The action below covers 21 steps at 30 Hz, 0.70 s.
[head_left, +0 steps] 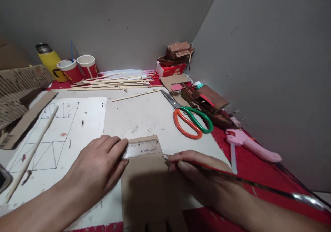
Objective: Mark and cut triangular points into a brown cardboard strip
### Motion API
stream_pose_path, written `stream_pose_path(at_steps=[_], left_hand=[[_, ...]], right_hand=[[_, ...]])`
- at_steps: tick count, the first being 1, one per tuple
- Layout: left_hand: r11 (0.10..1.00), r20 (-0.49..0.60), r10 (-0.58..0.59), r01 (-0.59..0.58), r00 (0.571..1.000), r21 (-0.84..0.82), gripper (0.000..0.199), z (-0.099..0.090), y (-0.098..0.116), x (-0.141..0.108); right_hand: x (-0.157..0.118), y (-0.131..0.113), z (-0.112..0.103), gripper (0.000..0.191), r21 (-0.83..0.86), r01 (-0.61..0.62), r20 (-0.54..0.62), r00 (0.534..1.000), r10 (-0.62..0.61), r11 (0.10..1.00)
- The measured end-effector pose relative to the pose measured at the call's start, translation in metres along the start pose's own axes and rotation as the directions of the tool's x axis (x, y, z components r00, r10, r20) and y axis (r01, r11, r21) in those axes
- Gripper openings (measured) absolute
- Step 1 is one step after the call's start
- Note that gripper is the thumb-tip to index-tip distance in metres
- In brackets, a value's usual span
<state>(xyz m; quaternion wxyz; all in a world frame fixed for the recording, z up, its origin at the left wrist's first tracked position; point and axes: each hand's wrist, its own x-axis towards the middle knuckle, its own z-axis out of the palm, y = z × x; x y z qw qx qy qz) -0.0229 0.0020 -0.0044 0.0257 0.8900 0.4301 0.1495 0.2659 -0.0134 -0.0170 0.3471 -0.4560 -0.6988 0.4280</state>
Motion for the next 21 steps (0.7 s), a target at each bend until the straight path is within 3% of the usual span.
stream_pose_path(at_steps=[5,9,21], left_hand=[[0.999,0.005,-0.019,0.018,1.0,0.039,0.03,-0.001,-0.004,-0.002],[0.999,0.011,-0.037,0.037,0.999,0.031,0.029,-0.003,-0.006,-0.002],[0.973,0.12,-0.128,0.148,0.985,-0.175,0.03,-0.007,-0.008,0.0]], right_hand=[[-0.004,0.009,0.006,0.022,-0.053,0.226,0.16,0.963,-0.215,0.973],[-0.008,0.019,0.008,0.025,-0.105,0.365,0.204,0.918,-0.34,0.925],[-0.006,0.024,0.008,0.027,-0.125,0.453,0.264,0.873,-0.41,0.883]])
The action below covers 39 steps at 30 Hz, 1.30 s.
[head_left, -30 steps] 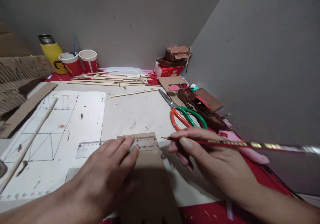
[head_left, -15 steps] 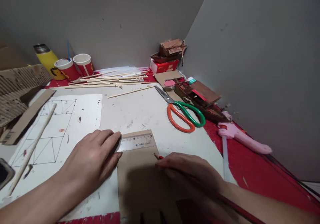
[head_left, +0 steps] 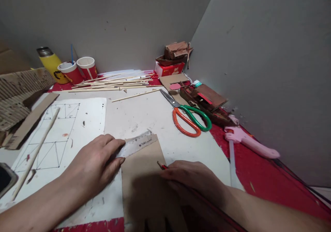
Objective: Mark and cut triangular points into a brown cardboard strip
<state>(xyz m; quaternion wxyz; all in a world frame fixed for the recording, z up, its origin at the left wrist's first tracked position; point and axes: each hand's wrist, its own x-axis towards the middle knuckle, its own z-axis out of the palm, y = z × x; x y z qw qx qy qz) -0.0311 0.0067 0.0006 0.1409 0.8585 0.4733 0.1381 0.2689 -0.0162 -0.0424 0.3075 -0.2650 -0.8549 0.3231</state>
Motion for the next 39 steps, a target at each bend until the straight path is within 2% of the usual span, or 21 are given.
stream_pose_path(at_steps=[7,12,15,18,22,24,29,34,39], left_hand=[[0.969,0.093,-0.123,0.14,0.988,-0.204,0.025,-0.002,0.002,-0.003],[0.961,0.083,-0.054,0.075,0.995,-0.267,0.028,0.001,0.002,-0.004],[0.983,0.052,0.033,-0.023,0.998,-0.181,0.036,0.001,0.002,0.001],[0.997,0.047,0.071,-0.07,0.996,-0.017,0.04,-0.001,0.006,0.009],[0.98,0.063,0.088,-0.098,0.994,0.175,0.033,-0.003,0.015,0.021],[0.965,0.073,0.106,-0.12,0.992,0.233,0.031,-0.003,0.017,0.025],[0.944,0.088,0.136,-0.156,0.987,0.292,0.032,0.0,0.016,0.029],[0.931,0.141,0.172,-0.208,0.975,0.3,0.033,-0.004,0.007,0.028],[0.915,0.007,0.302,-0.291,0.953,0.279,0.037,0.007,0.013,0.022]], right_hand=[[-0.001,-0.001,0.002,0.028,0.019,-0.025,0.004,1.0,0.025,1.0],[-0.002,-0.001,0.003,0.029,0.016,-0.02,-0.001,1.0,0.02,1.0],[-0.002,0.002,0.003,0.027,0.011,-0.028,0.0,1.0,0.028,1.0],[-0.003,0.008,0.003,0.023,-0.002,-0.002,0.015,1.0,0.002,1.0],[-0.004,0.011,0.001,0.024,-0.037,0.029,0.072,0.997,-0.026,0.999],[-0.002,0.009,0.0,0.023,-0.074,0.017,0.057,0.998,-0.013,0.997],[0.008,0.0,-0.004,0.026,-0.173,0.002,-0.132,0.991,-0.025,0.985],[0.013,-0.002,-0.005,0.027,-0.278,-0.074,-0.166,0.986,0.028,0.958],[0.012,0.002,-0.006,0.028,-0.337,-0.114,-0.233,0.972,0.035,0.935]])
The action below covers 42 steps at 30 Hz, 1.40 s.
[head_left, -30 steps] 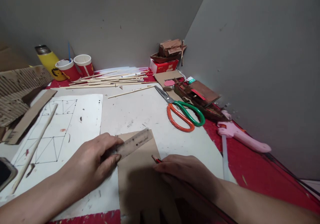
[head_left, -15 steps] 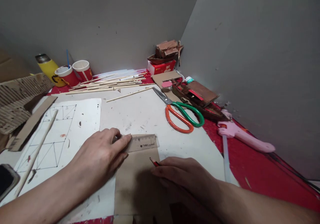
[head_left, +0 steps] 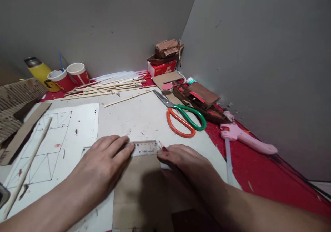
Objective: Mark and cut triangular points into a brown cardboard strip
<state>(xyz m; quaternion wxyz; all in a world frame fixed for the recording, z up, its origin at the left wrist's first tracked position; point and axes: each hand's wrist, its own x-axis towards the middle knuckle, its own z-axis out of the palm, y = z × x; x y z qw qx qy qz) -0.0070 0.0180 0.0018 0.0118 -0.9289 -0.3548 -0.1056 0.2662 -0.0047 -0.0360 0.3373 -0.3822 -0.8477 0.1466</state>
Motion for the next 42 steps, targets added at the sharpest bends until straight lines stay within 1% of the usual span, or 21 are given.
stream_pose_path(at_steps=[1,2,4,7,11,12,14,17,20,22,24,26,28,31,34,39,42], left_hand=[[1.0,-0.017,0.017,-0.017,1.0,-0.024,0.039,0.003,0.004,0.0],[0.998,-0.012,0.026,-0.026,1.0,-0.05,0.042,0.005,0.008,-0.001],[0.995,0.051,0.053,-0.049,0.997,-0.087,0.051,0.01,0.014,-0.001],[0.992,0.134,0.089,-0.076,0.987,-0.101,0.063,0.012,0.018,-0.004],[0.993,0.127,0.082,-0.071,0.989,-0.095,0.066,0.012,0.017,-0.008],[0.994,0.124,0.085,-0.075,0.989,-0.084,0.066,0.012,0.017,-0.009],[0.995,0.12,0.094,-0.089,0.988,-0.052,0.066,0.012,0.018,-0.011],[0.994,0.12,0.111,-0.11,0.986,-0.016,0.066,0.014,0.02,-0.012],[0.994,0.129,0.108,-0.109,0.986,-0.001,0.066,0.015,0.021,-0.012],[0.996,0.123,0.086,-0.086,0.989,-0.006,0.066,0.015,0.021,-0.012],[0.999,0.113,0.049,-0.047,0.992,-0.024,0.062,0.016,0.019,-0.012],[0.999,0.09,0.03,-0.026,0.996,-0.046,0.051,0.016,0.013,-0.012],[0.996,0.049,0.042,-0.038,0.998,-0.083,0.041,0.015,0.004,-0.011],[0.981,-0.002,0.057,-0.056,0.998,-0.187,0.039,0.013,-0.011,-0.008],[0.961,-0.019,0.074,-0.076,0.997,-0.267,0.038,0.009,-0.021,-0.005],[0.954,-0.013,0.119,-0.118,0.993,-0.275,0.042,0.005,-0.025,-0.004],[0.954,-0.007,0.129,-0.126,0.992,-0.272,0.046,0.005,-0.027,-0.005]], right_hand=[[0.0,0.001,0.0,0.029,-0.021,-0.014,-0.014,1.0,0.014,1.0],[-0.001,0.002,-0.001,0.03,-0.038,-0.025,-0.024,0.999,0.024,0.999],[-0.002,0.002,-0.001,0.033,-0.044,-0.038,-0.02,0.999,0.037,0.998],[-0.001,-0.001,-0.002,0.034,0.009,-0.026,0.025,0.999,0.026,1.0],[-0.001,-0.005,-0.004,0.039,0.097,0.102,0.054,0.993,-0.108,0.99],[-0.002,-0.005,-0.004,0.039,0.108,0.137,0.073,0.987,-0.146,0.985],[-0.004,-0.003,-0.004,0.037,0.101,0.182,0.15,0.969,-0.195,0.978],[-0.008,-0.001,-0.003,0.035,0.04,0.234,0.218,0.947,-0.237,0.971],[-0.009,-0.002,-0.001,0.036,0.001,0.278,0.199,0.941,-0.272,0.961],[-0.01,-0.003,0.0,0.037,-0.003,0.289,0.211,0.936,-0.282,0.957],[-0.01,-0.005,-0.001,0.04,0.007,0.293,0.269,0.92,-0.284,0.956],[-0.01,-0.007,-0.001,0.041,0.028,0.294,0.341,0.896,-0.285,0.955],[-0.011,-0.007,-0.002,0.039,0.032,0.306,0.357,0.886,-0.297,0.951],[-0.012,-0.006,-0.001,0.038,0.022,0.325,0.333,0.889,-0.313,0.946],[-0.011,-0.005,-0.001,0.041,0.03,0.335,0.33,0.886,-0.326,0.942],[-0.007,-0.009,-0.004,0.042,0.041,0.298,0.375,0.88,-0.291,0.954],[-0.007,-0.009,-0.004,0.044,0.041,0.304,0.368,0.881,-0.298,0.952]])
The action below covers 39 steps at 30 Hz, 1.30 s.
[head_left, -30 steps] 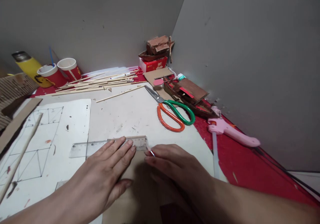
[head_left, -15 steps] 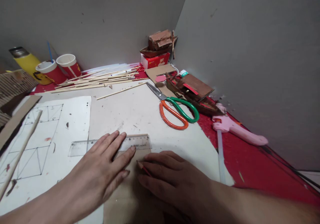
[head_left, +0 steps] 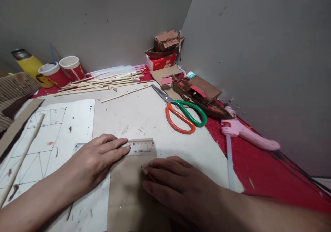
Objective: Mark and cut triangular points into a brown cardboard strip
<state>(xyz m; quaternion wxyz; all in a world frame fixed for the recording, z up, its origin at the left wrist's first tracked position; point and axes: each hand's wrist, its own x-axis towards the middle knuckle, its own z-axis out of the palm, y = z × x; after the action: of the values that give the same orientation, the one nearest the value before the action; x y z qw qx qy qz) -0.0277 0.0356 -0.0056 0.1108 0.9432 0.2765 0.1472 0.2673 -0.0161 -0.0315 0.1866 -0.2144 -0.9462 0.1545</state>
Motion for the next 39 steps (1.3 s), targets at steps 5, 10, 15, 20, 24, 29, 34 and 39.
stream_pose_path(at_steps=[5,10,15,20,24,29,34,39], left_hand=[[1.0,0.006,-0.002,0.002,1.0,0.013,0.045,0.0,-0.001,-0.001],[0.998,-0.004,0.029,-0.029,1.0,0.056,0.044,-0.001,-0.001,0.0],[0.996,0.012,-0.01,0.008,1.0,0.088,0.042,-0.005,-0.001,-0.002],[0.997,0.019,-0.048,0.046,0.999,0.061,0.038,-0.01,0.001,-0.001],[0.999,0.024,-0.029,0.029,0.999,0.018,0.038,-0.011,0.001,0.001],[1.0,0.022,-0.024,0.023,0.999,0.012,0.038,-0.01,0.0,0.002],[0.999,0.025,-0.028,0.028,0.999,0.019,0.038,-0.01,0.0,0.0],[0.999,0.025,-0.029,0.028,0.999,0.025,0.039,-0.01,0.0,0.001]], right_hand=[[0.0,0.001,0.001,0.043,0.009,-0.007,0.016,1.0,0.007,1.0],[-0.003,0.002,0.003,0.042,-0.012,0.001,0.025,1.0,-0.001,1.0],[-0.005,0.004,0.007,0.045,-0.024,0.008,-0.006,1.0,-0.008,1.0],[-0.004,0.003,0.005,0.045,-0.024,0.003,0.01,1.0,-0.003,1.0],[-0.004,0.003,0.005,0.046,-0.019,0.007,0.022,1.0,-0.006,1.0],[-0.007,0.005,0.01,0.047,-0.027,0.018,0.016,1.0,-0.018,0.999],[-0.006,0.004,0.005,0.046,-0.032,0.004,0.026,1.0,-0.003,0.999],[-0.005,0.004,0.005,0.046,-0.036,0.019,0.017,1.0,-0.019,0.999]])
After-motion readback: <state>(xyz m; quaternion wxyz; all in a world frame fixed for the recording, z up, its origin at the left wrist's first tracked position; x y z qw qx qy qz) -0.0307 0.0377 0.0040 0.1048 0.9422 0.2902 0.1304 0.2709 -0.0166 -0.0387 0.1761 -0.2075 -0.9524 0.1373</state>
